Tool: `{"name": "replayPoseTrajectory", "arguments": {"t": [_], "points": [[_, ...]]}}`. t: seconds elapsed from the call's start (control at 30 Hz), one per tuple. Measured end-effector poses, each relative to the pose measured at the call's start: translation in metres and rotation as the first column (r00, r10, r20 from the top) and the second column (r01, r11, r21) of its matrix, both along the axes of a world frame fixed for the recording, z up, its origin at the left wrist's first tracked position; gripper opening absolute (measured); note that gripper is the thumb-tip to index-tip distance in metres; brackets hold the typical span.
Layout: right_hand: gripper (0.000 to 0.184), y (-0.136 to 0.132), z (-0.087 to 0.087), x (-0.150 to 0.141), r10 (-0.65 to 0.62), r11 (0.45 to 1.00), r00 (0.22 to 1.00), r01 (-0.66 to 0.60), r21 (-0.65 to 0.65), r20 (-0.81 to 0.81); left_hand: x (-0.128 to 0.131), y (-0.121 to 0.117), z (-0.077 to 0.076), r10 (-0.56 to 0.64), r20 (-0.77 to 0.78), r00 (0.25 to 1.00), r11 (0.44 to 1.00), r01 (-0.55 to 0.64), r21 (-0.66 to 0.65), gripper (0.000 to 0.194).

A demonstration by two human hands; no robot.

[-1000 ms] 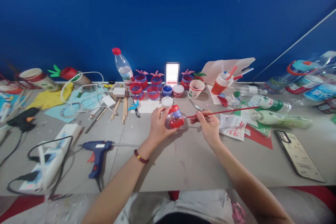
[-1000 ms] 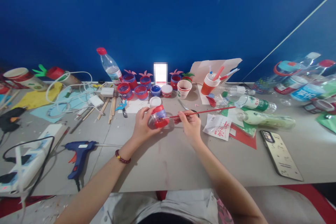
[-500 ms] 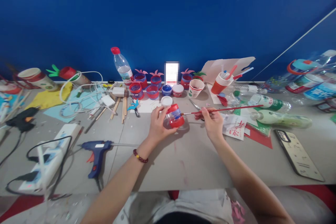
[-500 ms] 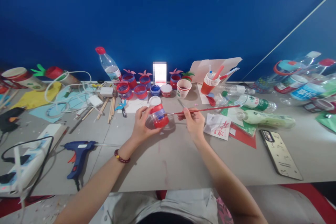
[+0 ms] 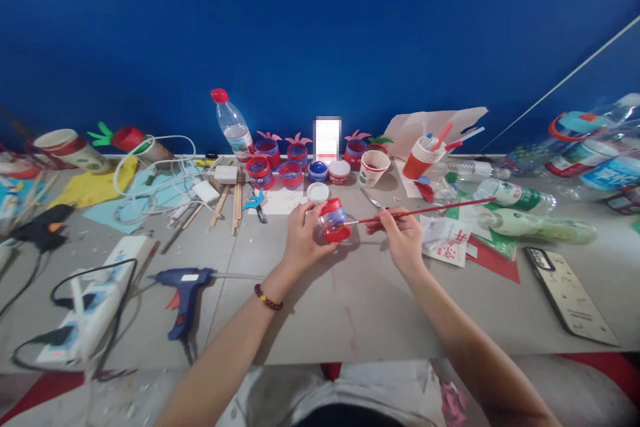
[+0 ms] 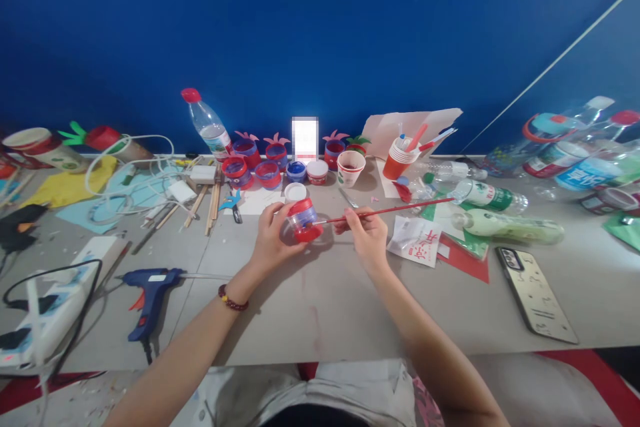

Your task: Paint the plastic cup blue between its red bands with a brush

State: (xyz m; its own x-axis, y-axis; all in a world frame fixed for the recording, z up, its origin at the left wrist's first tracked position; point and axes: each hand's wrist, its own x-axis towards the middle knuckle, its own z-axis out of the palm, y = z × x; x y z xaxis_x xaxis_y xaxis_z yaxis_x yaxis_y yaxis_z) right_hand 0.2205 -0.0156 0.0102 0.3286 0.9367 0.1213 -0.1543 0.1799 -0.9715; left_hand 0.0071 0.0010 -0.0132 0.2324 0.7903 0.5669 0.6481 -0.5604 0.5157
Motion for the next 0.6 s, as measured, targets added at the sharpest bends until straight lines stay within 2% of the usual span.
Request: {"name": "replayPoseTrajectory", "arguments": {"t": [0.23,0.6], "points": [[0.036,-0.003,0.008,-0.007,-0.053,0.999,0.995,0.054,0.001,0.079,0.0,0.0,-0.002,-0.007,0.013,1.0,1.0,0.007,0.015,0.083],[0.039,0.003,0.013,0.002,-0.188,0.982,0.98,0.184,0.051,0.073,-0.002,0.001,0.0,-0.007,0.03,1.0,1.0,0.007,0.028,0.082]]}}
